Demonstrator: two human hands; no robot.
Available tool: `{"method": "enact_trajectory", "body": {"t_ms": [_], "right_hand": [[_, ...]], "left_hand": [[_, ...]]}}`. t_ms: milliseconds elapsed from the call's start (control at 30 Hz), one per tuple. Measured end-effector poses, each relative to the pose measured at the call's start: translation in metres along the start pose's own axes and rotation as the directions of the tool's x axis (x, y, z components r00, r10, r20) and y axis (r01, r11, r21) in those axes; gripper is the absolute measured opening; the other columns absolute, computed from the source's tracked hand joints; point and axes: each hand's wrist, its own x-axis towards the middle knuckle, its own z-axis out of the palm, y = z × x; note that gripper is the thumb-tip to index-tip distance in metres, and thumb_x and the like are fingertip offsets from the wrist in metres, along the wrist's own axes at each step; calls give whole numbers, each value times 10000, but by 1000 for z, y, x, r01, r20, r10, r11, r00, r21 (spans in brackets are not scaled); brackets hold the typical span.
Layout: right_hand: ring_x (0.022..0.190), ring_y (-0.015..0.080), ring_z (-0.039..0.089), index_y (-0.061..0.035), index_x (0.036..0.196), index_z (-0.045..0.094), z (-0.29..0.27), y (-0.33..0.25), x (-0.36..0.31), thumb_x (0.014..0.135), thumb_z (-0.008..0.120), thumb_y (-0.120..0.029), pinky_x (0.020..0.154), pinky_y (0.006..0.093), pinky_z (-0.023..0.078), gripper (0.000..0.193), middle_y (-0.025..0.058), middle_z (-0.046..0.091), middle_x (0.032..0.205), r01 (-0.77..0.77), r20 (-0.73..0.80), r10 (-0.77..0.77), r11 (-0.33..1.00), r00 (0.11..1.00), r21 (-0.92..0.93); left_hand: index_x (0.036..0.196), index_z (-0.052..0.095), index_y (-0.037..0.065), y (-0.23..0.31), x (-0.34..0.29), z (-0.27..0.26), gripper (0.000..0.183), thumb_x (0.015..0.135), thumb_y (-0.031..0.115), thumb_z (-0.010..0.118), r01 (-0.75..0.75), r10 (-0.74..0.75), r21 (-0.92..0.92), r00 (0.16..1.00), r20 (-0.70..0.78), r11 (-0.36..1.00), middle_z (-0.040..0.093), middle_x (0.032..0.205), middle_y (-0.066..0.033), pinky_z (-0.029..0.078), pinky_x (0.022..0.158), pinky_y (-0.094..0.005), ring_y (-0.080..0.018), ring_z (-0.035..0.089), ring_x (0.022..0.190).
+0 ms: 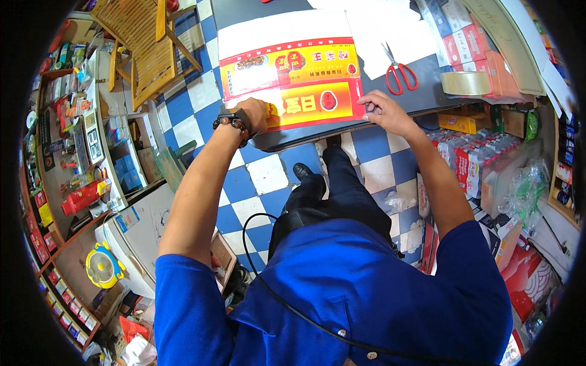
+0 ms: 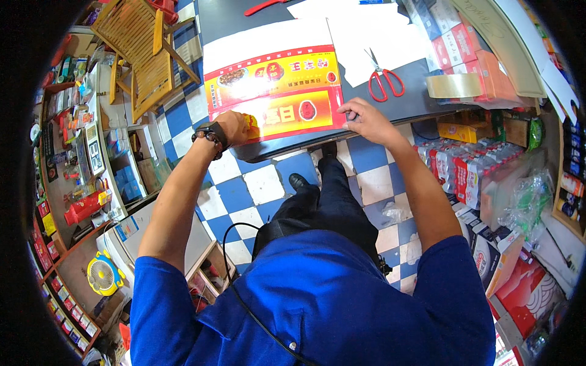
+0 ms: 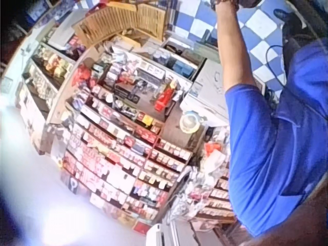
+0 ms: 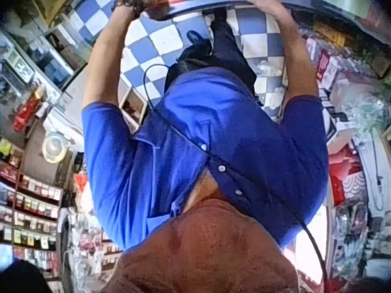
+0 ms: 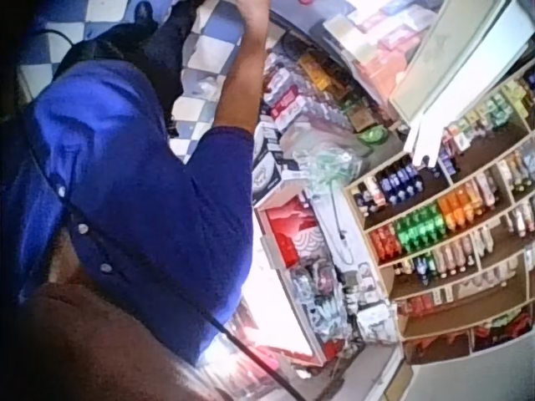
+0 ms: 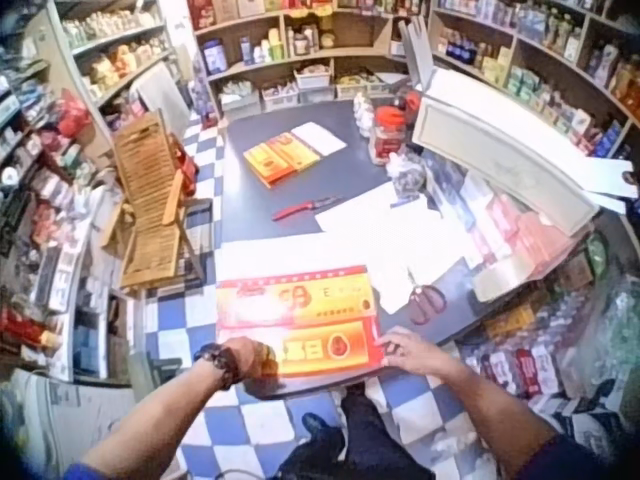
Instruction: The person assembles flat cardboard boxes into rectangular containers using a utility knife to cut and clear tape to seal the edges. The person folds the panels, trims excess material, and tapes the seams to form finished boxes.
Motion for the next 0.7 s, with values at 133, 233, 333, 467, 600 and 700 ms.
{"method": "enact_trajectory", "body": {"t_ms": [133,233,333,467,600,700], "right_hand": [[783,196,612,-42,993,634,3,-3,19,885,708,-203,697,310,495,207,93,628,887,-145,-66,138,983,988,-110],[688,258,642,-27,924,611,7,-11,36,903,697,-284,634,371,492,272,145,656,755,-240,-229,209,964,951,-116],[689,282,645,-16,911,600,28,7,35,912,686,-293,629,379,489,290,149,647,744,-105,-525,132,991,841,81],[809,323,646,-24,940,611,57,-53,29,917,655,-235,725,429,506,217,155,652,838,0,-424,-25,998,905,-60],[965,360,591,-25,945,603,122,-104,81,857,683,-188,876,450,472,202,168,604,956,377,-70,-396,906,916,-191],[948,337,599,-54,906,611,150,-104,111,831,705,-148,847,457,484,153,119,613,923,365,-17,-377,907,926,-208]], "left_hand": [[1093,720,56,1,3,-2,395,957,397,574,26,-26,6,999,37,1000,734,941,-152,574,684,-340,-250,725,826],[1063,734,71,0,-2,-3,360,948,366,563,38,-36,-51,999,32,998,735,930,-153,576,693,-355,-262,722,857],[1039,739,57,-11,8,20,353,930,343,563,-49,47,-33,997,-63,998,733,937,-169,581,715,-383,-299,720,867],[1029,734,37,1,-13,-15,348,943,321,551,8,-8,-174,1000,1,985,726,947,-194,577,742,-391,-320,713,881],[993,730,49,-15,4,29,384,919,406,611,-34,21,-196,997,-70,980,721,871,-194,559,744,-414,-351,703,810],[1000,724,74,-30,-7,26,294,881,342,692,-141,1,-491,961,-275,860,712,882,-207,552,753,-426,-363,699,841]]}}
